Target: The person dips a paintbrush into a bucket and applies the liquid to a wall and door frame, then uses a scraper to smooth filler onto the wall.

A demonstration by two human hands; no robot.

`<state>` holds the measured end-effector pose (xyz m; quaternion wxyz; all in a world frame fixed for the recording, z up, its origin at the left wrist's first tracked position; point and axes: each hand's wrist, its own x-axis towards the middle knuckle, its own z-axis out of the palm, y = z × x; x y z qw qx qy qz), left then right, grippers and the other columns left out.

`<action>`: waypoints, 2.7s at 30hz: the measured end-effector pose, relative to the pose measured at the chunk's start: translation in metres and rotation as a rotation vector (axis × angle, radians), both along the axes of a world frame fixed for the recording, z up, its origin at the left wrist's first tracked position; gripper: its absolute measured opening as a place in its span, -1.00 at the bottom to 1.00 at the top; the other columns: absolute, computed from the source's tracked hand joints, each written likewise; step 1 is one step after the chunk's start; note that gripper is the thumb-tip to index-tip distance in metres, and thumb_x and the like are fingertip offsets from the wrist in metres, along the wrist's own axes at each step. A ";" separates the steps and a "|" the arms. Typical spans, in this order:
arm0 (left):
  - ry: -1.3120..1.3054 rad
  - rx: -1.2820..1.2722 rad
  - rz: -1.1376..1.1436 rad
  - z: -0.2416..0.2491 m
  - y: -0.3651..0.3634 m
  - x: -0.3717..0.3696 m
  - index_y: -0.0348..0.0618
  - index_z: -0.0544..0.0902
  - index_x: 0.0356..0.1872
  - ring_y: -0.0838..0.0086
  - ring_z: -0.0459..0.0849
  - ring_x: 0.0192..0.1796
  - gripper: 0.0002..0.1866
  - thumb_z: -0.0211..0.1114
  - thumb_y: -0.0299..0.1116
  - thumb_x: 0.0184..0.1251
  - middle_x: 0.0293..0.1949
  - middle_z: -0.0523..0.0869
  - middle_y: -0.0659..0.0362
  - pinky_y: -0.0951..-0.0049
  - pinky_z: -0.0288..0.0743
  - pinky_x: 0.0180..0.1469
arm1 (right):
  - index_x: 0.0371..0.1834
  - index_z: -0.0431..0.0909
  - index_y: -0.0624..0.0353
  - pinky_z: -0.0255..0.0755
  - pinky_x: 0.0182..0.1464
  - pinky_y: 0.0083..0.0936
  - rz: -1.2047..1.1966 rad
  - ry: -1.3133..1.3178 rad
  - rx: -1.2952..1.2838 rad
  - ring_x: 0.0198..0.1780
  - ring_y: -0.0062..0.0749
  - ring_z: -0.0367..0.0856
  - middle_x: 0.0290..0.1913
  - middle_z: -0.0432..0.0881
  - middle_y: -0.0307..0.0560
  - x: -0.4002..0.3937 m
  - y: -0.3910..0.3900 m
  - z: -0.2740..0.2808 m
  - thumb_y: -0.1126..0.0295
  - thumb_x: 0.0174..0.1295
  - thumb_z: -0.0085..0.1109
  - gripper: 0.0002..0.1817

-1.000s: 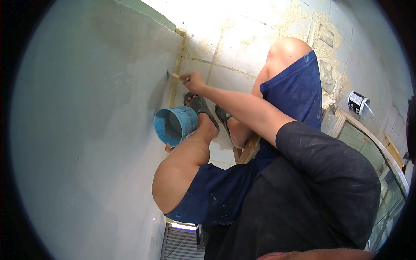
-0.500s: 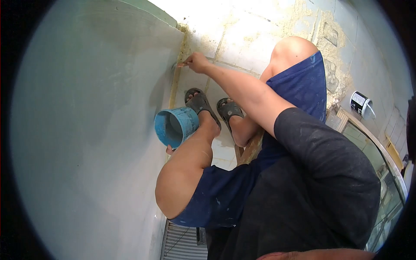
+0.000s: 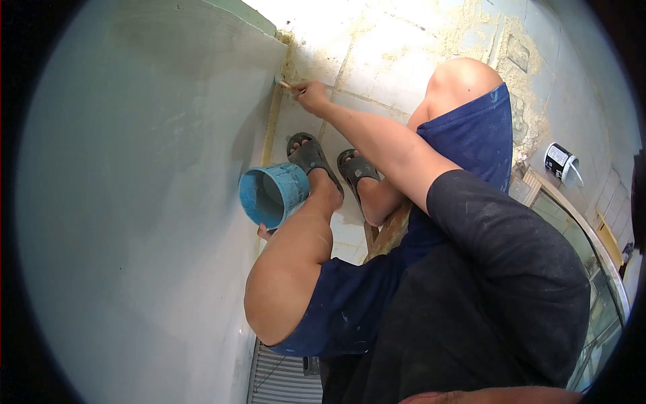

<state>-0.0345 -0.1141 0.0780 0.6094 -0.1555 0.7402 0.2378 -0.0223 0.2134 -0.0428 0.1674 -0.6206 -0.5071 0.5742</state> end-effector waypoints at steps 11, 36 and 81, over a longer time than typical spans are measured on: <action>-0.016 -0.019 0.034 0.004 0.023 0.009 0.07 0.56 0.20 0.33 0.64 0.19 -0.48 0.06 0.20 0.49 0.18 0.68 0.22 0.22 0.49 0.25 | -0.13 0.84 0.07 0.61 -0.18 -0.29 0.696 0.164 0.328 -0.26 -0.10 0.78 -0.32 0.77 0.13 -0.002 -0.045 -0.025 0.54 0.04 0.35 -0.70; -0.007 -0.047 0.175 0.011 0.039 0.002 0.12 0.57 0.19 0.35 0.65 0.18 -0.49 0.09 0.22 0.47 0.17 0.69 0.25 0.22 0.50 0.24 | -0.17 0.85 0.08 0.60 -0.14 -0.20 0.685 0.147 0.256 -0.20 0.08 0.75 -0.26 0.77 0.14 -0.019 -0.062 -0.030 0.60 -0.03 0.27 -0.66; -0.096 -0.012 0.343 0.006 0.109 0.012 0.20 0.59 0.15 0.39 0.66 0.16 -0.51 0.15 0.27 0.45 0.14 0.71 0.31 0.21 0.52 0.23 | 0.02 0.80 0.24 0.54 -0.33 -0.50 -0.302 0.310 -0.133 -0.39 -0.55 0.62 -0.26 0.80 -0.12 0.002 -0.002 0.013 0.58 0.11 0.46 -0.64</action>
